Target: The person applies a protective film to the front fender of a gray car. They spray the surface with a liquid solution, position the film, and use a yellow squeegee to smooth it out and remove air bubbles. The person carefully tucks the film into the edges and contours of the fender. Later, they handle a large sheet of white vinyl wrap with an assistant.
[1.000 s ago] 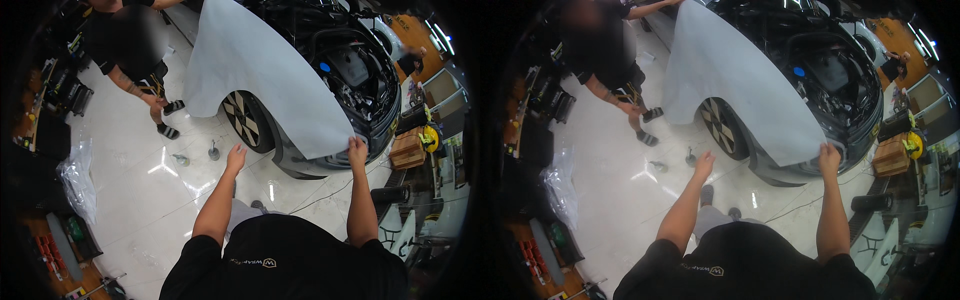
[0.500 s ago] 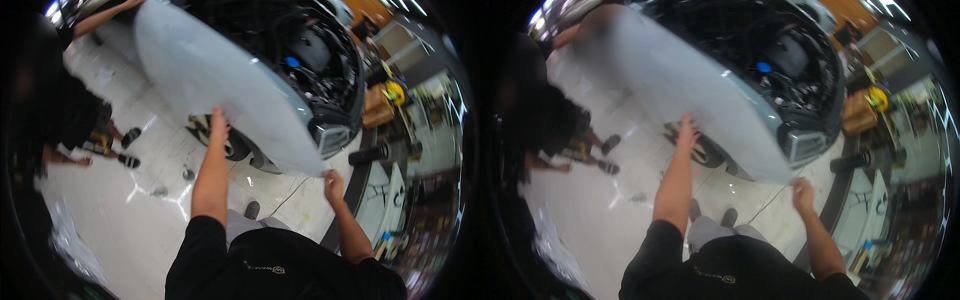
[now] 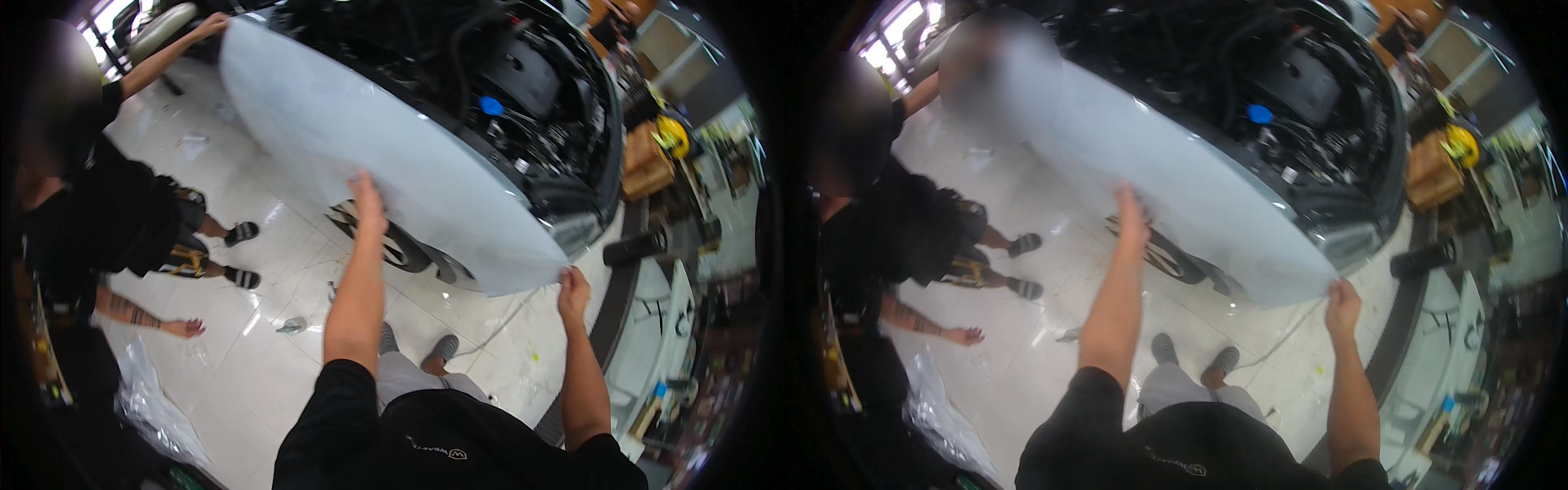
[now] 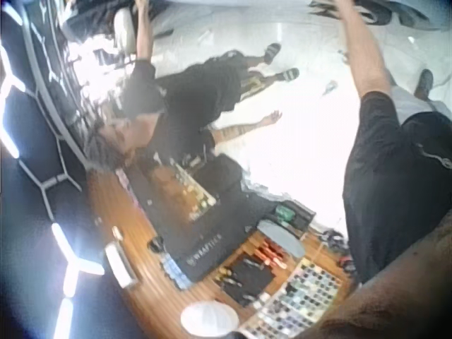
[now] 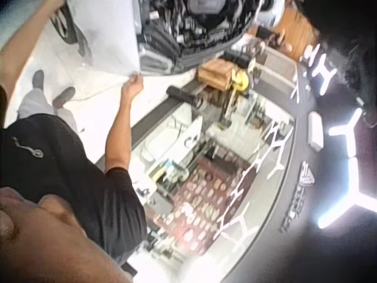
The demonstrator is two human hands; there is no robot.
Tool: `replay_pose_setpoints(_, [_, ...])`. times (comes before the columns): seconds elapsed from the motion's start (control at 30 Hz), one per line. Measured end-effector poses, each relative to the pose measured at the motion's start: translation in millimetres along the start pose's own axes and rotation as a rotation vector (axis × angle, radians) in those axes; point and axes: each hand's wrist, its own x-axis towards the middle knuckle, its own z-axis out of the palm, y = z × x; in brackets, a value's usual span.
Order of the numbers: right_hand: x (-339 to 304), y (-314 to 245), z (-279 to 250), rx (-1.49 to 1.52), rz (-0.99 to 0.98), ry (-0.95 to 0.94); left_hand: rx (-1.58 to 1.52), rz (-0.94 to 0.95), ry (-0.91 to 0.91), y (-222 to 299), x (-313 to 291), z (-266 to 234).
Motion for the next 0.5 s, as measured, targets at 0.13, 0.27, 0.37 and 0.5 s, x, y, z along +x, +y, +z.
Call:
replay_pose_setpoints(0.13, [23.7, -6.2, 0.4, 0.041, 0.138, -0.074, 0.160, 0.151, 0.113, 15.4, -4.6, 0.9])
replay_pose_setpoints(0.27, [37.8, 6.1, 16.6, 0.056, 0.122, -0.054, 0.248, 0.195, 0.190, 44.0, 2.3, 0.5])
replay_pose_setpoints(0.37, [47.3, 16.6, 7.3, 0.014, 0.178, -0.079, 0.479, 0.223, 0.283, 45.2, -14.4, 22.9])
replay_pose_setpoints(0.5, [59.5, 53.3, 4.3, -0.013, 0.144, -0.057, 0.365, 0.225, 0.351, 28.4, -5.2, 11.4])
